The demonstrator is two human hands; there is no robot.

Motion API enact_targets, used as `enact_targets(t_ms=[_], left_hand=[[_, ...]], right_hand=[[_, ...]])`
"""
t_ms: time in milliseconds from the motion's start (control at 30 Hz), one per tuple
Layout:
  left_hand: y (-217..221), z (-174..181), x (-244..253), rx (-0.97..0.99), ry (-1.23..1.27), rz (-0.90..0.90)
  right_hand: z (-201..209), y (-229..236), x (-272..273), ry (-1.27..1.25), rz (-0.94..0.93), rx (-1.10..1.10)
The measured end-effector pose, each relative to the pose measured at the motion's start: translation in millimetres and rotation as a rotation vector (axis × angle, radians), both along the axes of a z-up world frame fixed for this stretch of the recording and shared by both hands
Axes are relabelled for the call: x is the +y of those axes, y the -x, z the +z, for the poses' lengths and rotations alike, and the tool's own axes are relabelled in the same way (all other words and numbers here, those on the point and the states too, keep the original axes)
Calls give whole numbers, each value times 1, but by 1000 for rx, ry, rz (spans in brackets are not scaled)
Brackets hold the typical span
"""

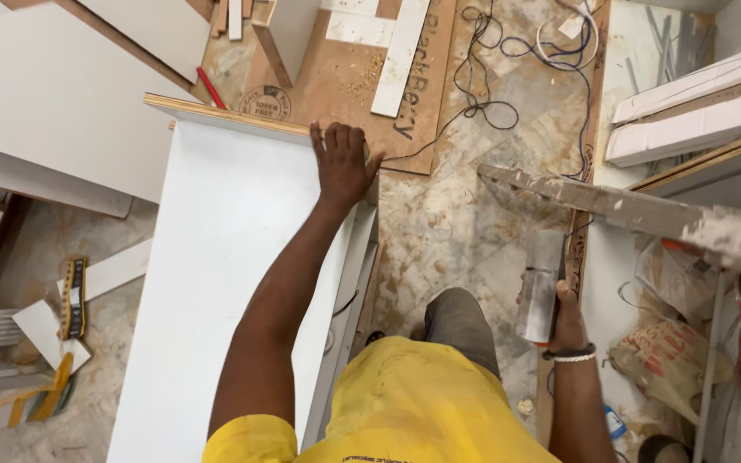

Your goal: The person planes and smooths the edges of wood panels using a hand plane, then positions and fits white laminate components together to assemble part of a cabinet or drawer.

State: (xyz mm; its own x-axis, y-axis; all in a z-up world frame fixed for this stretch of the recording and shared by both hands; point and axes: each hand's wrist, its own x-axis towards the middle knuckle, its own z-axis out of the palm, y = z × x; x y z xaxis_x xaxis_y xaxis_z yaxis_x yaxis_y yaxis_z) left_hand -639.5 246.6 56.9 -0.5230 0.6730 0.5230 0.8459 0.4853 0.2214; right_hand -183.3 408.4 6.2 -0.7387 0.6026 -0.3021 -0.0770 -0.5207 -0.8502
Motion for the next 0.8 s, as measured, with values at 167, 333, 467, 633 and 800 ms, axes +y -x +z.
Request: enact_targets(t_ms=[167,333,467,633,800], left_hand=[[3,-32,11,38,-278,35],[8,-31,27,121,-334,128],[-2,-30,26,115,-326,187],[-3,-39,29,154,-357,248],[2,-54,29,167,-386,267]], right_hand=[[-71,55,36,130,-77,-47],[-92,186,109,238,76,-136],[-67,256,143,244,295,-94],[-39,312,158,283,520,74],[-3,334,137,288,628,193]])
